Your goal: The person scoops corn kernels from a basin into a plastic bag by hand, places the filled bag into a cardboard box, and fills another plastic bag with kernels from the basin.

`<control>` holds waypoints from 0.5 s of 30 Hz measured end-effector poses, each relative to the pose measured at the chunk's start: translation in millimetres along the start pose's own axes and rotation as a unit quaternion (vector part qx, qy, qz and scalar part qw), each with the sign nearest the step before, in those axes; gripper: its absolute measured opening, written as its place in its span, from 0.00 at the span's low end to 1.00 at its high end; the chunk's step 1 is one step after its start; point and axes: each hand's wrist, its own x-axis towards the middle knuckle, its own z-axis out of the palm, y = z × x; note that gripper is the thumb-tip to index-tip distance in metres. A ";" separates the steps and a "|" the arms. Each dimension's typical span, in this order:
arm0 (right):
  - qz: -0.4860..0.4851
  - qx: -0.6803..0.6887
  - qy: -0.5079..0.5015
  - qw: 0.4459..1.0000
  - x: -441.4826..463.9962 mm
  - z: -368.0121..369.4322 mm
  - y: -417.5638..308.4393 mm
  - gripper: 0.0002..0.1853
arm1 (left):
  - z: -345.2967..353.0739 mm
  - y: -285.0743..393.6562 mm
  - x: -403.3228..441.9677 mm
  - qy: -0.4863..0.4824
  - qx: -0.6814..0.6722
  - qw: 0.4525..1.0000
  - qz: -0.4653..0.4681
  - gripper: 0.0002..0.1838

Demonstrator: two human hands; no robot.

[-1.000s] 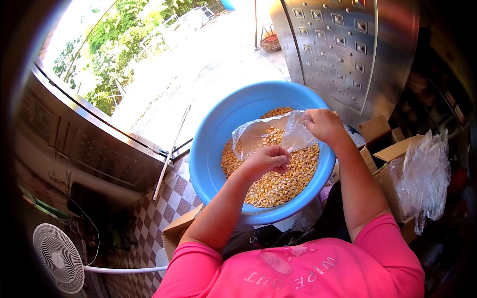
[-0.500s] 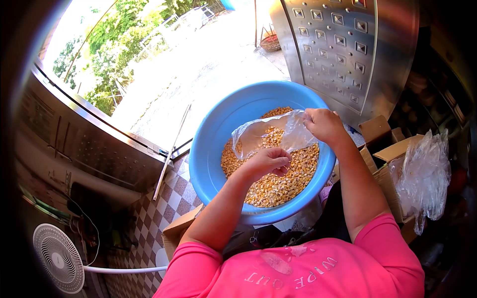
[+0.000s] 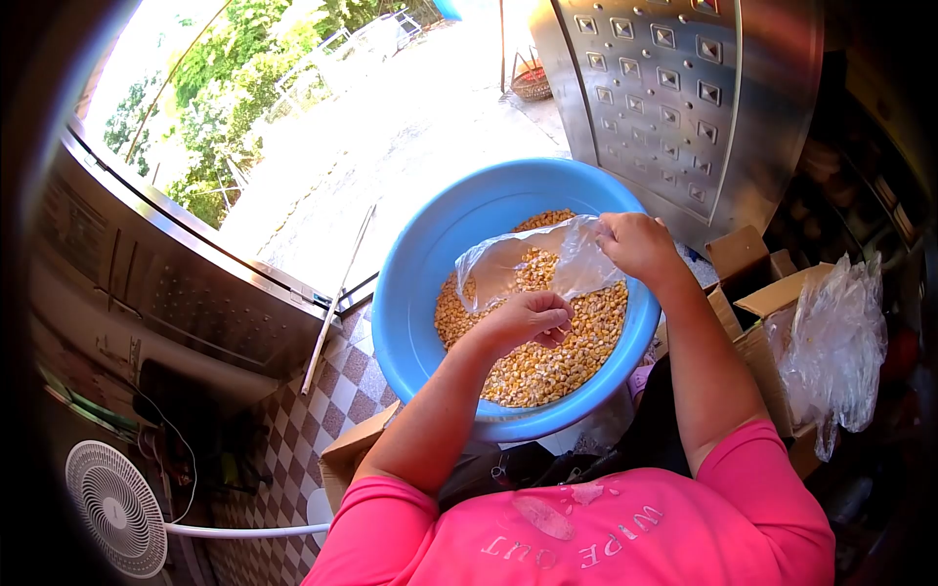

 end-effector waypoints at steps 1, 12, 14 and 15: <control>-0.002 0.003 0.001 1.000 0.2 0.6 0.6 0.09 | 0.0 0.1 -0.1 0.000 0.001 1.000 0.000 0.13; 0.003 0.007 0.000 1.000 0.4 0.3 -0.1 0.09 | -1.2 -4.3 3.5 -0.002 0.021 1.000 -0.007 0.13; 0.003 0.007 -0.001 1.000 0.3 0.1 0.3 0.08 | -1.4 -5.0 4.2 -0.003 0.026 1.000 -0.008 0.12; 0.000 0.007 0.001 1.000 0.4 0.5 0.6 0.08 | -1.5 -5.6 4.5 -0.003 0.028 1.000 -0.008 0.12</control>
